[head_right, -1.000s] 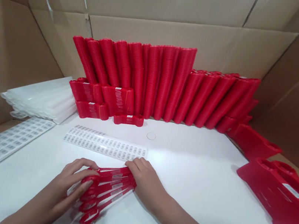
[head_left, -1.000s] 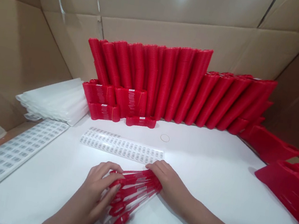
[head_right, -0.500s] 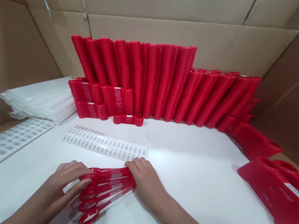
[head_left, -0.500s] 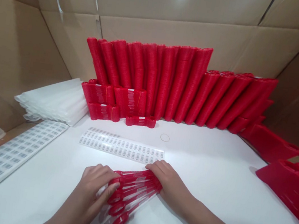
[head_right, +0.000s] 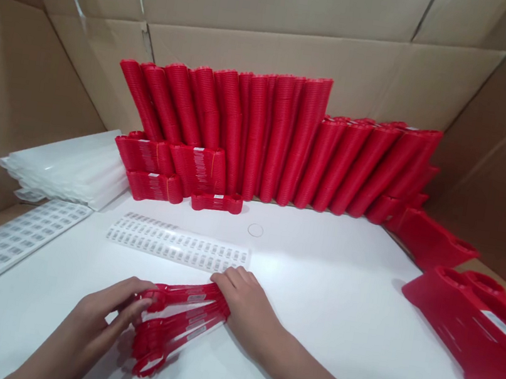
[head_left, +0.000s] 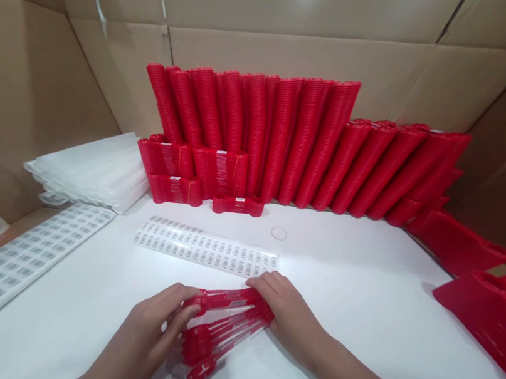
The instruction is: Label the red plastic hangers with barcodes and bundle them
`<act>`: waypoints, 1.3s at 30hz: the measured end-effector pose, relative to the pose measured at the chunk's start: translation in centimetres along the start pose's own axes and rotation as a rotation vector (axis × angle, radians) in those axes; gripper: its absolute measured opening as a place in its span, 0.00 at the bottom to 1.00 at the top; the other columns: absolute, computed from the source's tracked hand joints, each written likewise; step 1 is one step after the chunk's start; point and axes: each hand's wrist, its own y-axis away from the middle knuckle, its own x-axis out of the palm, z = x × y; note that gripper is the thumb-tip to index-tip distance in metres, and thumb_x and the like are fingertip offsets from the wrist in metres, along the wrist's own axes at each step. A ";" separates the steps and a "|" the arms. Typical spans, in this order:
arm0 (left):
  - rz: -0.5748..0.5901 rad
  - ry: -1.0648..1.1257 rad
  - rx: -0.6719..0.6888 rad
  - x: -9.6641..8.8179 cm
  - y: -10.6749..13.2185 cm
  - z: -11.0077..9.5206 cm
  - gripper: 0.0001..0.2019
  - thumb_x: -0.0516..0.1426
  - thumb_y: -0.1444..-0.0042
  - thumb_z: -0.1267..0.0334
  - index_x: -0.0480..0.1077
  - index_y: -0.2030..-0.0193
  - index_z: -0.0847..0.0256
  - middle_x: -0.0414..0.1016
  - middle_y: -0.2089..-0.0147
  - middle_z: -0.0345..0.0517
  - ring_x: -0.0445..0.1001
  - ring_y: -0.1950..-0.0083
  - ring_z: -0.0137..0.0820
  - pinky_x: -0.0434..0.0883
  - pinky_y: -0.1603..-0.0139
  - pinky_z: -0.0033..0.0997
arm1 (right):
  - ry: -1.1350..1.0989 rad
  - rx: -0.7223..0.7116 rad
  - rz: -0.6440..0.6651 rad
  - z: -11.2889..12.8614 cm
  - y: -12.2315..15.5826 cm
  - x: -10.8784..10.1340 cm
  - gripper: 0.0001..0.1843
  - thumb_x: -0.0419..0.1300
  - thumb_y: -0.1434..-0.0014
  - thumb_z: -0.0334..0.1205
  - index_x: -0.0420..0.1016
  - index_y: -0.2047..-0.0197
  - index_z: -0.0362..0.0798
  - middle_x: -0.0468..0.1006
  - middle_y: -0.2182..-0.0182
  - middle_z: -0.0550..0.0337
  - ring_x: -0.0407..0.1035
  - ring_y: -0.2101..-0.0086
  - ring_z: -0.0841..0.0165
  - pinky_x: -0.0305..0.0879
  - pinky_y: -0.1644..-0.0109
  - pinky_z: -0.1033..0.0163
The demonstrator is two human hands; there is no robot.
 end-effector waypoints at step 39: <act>-0.396 0.267 -0.181 -3.3 -22.4 4.6 0.15 0.50 0.42 0.56 0.68 0.61 0.68 0.72 0.64 0.46 0.71 0.65 0.29 0.69 0.63 0.33 | -0.280 0.891 0.208 -7.2 -20.8 -8.0 0.14 0.53 0.41 0.40 0.66 0.53 0.42 0.70 0.58 0.54 0.68 0.62 0.67 0.68 0.61 0.58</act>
